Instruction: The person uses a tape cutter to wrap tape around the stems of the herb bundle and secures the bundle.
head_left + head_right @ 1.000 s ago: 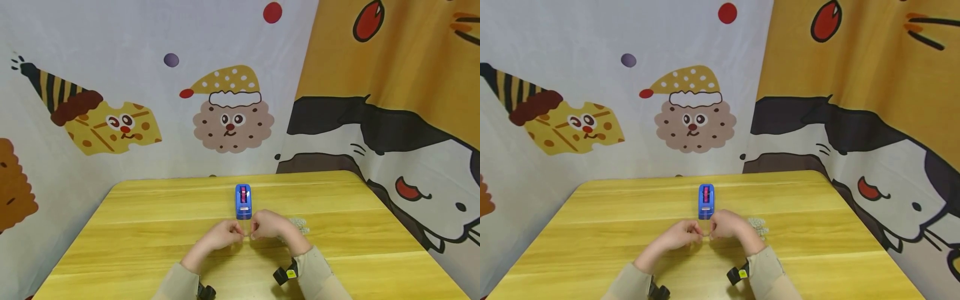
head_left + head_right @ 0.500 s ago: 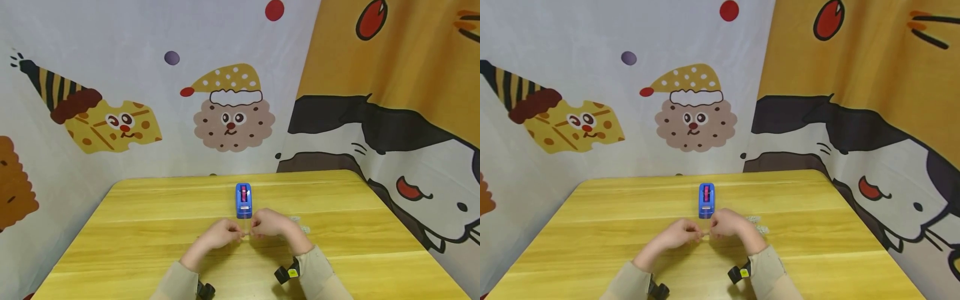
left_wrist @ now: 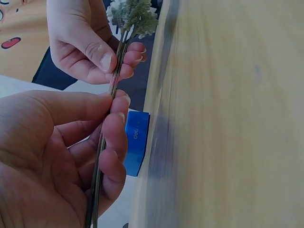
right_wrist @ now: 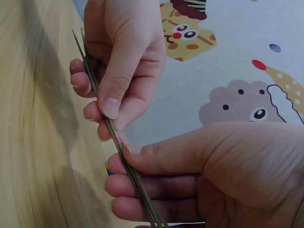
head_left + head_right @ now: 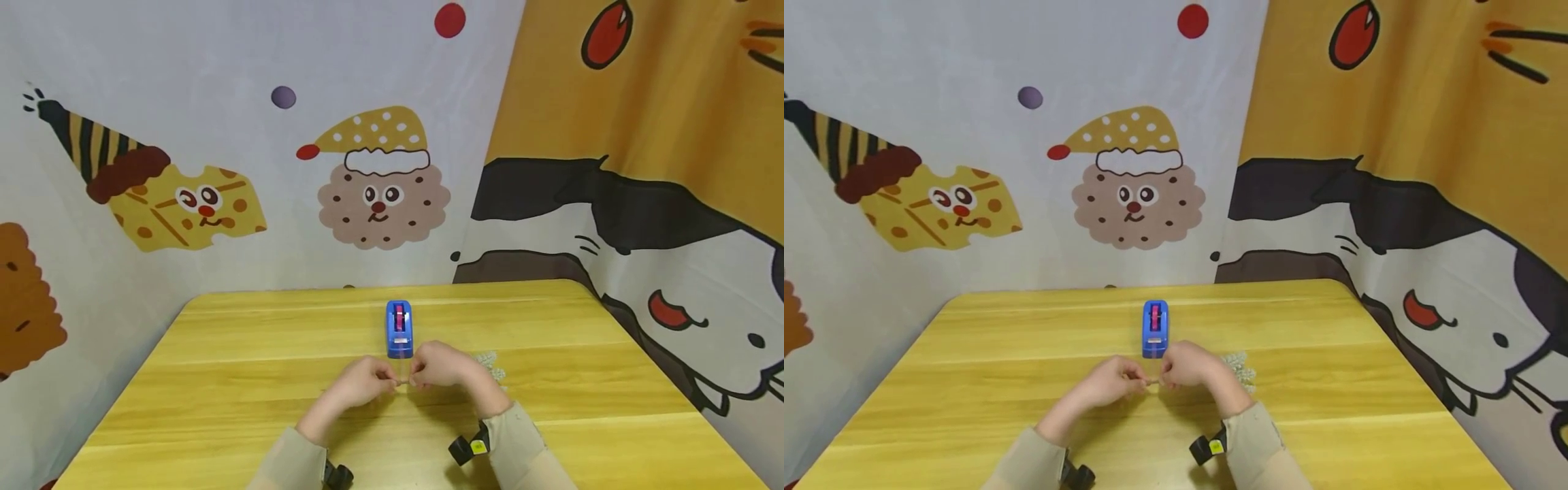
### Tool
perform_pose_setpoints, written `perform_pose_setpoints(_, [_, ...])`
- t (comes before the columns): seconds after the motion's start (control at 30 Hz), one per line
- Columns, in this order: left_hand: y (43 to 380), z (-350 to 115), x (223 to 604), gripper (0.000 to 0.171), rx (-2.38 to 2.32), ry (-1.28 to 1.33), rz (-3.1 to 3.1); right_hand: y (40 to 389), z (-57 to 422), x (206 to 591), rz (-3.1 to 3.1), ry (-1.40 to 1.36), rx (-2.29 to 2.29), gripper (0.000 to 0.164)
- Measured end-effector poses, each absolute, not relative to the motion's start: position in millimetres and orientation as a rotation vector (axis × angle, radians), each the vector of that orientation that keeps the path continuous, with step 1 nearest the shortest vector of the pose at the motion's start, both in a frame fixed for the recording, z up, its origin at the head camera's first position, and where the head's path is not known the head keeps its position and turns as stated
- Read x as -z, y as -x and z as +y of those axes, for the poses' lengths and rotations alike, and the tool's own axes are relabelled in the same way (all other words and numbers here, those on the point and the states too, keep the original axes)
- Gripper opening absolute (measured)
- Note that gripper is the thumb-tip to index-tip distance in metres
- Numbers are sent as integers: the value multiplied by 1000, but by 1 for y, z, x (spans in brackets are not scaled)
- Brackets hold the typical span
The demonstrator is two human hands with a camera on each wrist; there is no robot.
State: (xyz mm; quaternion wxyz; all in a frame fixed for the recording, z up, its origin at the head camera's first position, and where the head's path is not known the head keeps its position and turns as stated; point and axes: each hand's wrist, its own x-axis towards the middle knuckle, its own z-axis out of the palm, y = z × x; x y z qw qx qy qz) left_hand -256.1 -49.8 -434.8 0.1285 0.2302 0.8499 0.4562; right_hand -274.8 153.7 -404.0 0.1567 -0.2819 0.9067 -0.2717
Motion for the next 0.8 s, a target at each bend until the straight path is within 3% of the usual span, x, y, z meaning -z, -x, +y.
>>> perform_pose_setpoints(0.8, [260,-47,442,6,-1367,-673,2515,274,153,407,2644,748,809,12])
